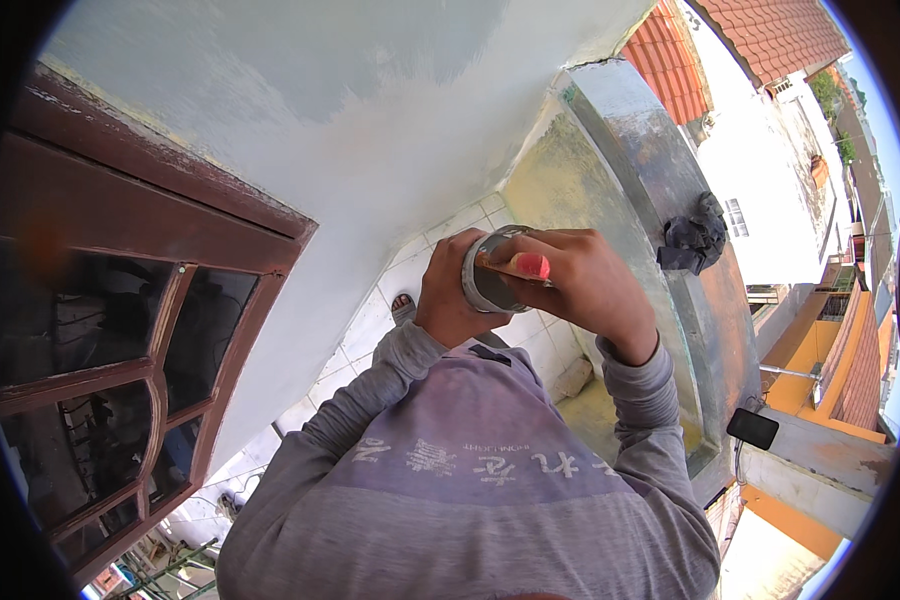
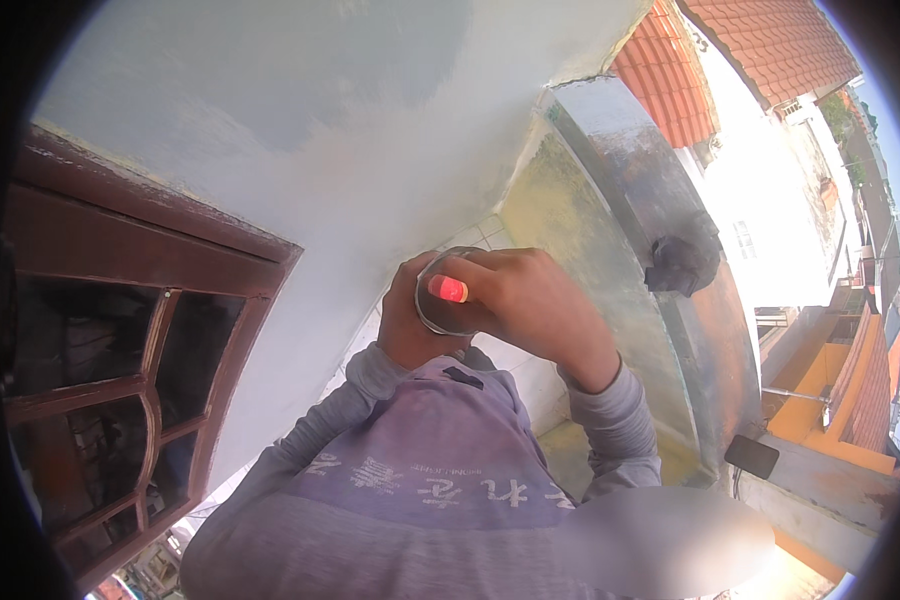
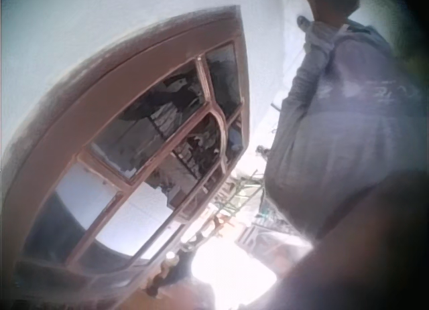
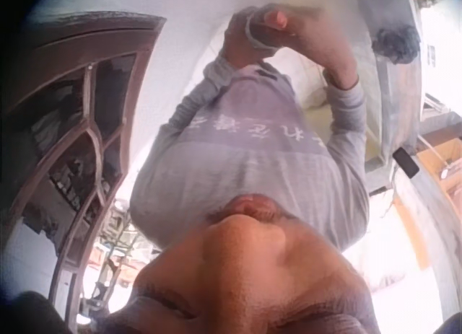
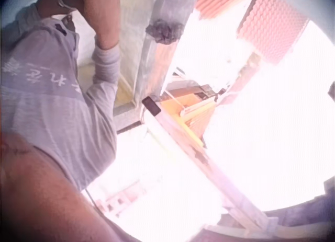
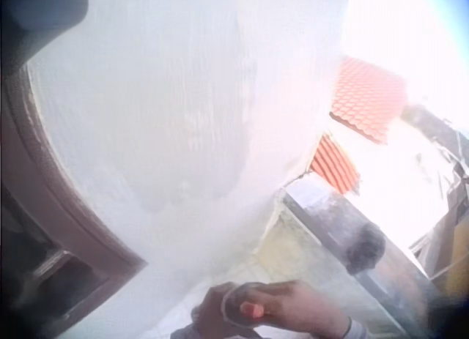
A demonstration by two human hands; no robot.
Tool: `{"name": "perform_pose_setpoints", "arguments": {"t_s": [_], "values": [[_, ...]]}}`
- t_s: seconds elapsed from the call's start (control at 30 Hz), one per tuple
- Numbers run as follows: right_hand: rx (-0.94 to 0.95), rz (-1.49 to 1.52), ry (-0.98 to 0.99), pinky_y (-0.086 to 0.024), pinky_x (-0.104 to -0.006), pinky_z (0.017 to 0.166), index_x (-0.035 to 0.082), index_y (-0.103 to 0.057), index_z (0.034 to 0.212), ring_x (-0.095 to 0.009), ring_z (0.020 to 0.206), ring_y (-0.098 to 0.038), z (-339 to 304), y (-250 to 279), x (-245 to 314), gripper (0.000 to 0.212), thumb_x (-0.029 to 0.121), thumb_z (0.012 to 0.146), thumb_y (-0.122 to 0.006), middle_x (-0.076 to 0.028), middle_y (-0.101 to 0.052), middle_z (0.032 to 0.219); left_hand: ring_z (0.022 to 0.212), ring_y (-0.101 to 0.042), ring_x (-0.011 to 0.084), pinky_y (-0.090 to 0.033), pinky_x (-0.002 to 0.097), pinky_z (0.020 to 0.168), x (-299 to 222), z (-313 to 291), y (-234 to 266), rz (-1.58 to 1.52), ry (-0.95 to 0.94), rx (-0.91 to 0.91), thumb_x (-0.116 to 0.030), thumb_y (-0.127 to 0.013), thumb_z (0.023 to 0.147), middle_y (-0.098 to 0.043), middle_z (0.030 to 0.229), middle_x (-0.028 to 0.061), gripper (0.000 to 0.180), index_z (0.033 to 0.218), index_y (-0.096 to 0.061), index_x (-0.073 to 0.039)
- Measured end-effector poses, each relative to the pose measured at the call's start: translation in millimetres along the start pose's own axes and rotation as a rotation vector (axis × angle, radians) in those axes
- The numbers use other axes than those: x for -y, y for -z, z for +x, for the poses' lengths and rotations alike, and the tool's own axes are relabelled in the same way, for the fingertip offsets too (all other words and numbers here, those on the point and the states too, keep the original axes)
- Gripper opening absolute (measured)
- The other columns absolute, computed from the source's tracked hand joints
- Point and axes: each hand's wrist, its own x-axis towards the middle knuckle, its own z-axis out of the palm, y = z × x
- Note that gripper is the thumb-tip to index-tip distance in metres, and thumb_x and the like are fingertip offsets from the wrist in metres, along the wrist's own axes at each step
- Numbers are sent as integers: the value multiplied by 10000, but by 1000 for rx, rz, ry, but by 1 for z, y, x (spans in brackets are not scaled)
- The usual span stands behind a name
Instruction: The person paints a white exterior wall using a paintbrush and a small paint container. They repeatedly dip the brush into the container and apply paint to the wall surface near a window frame.
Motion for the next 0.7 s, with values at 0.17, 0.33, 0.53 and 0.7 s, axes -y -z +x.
{"name": "perform_pose_setpoints", "arguments": {"t_s": [0.17, 0.33, 0.53, 0.7], "values": [[27, -40, 38, -587, -409, 699, 147, -710, 1116, -315, 804, -758, 6, 2, 8, 303, 199, 844, -833, -77, -761, 917, 1211, -688, 300, -579, 440, 992, -8, -3, 5, 42, -7, -32, -222, -1024, 609, -654, 1324, 140, 1029, 1459, -460, -84], [61, -13, 76, -583, -412, 687, 152, -686, 1145, -304, 817, -738, 10, -4, 5, 262, 197, 902, -775, -67, -767, 975, 1216, -682, 297, -569, 433, 1014, -4, -13, 5, 128, -28, -54, -261, -1041, 598, -642, 1321, 123, 1054, 1446, -448, -65], [-169, 236, -14, -579, -361, 673, 110, -740, 1123, -249, 747, -739, 10, 1, 6, 254, 136, 878, -801, -68, -752, 901, 1204, -629, 370, -543, 479, 994, 3, -11, 8, -42, 87, -108, -217, -1012, 590, -591, 1323, 159, 1023, 1450, -478, -69], [-300, 314, -85, -583, -313, 736, 48, -772, 1097, -180, 847, -747, 10, 5, 2, 273, 52, 833, -839, -53, -777, 1016, 1185, -659, 361, -565, 467, 982, -1, -2, 12, -5, 100, -148, -192, -1015, 570, -609, 1302, 157, 1020, 1439, -492, -76]]}}
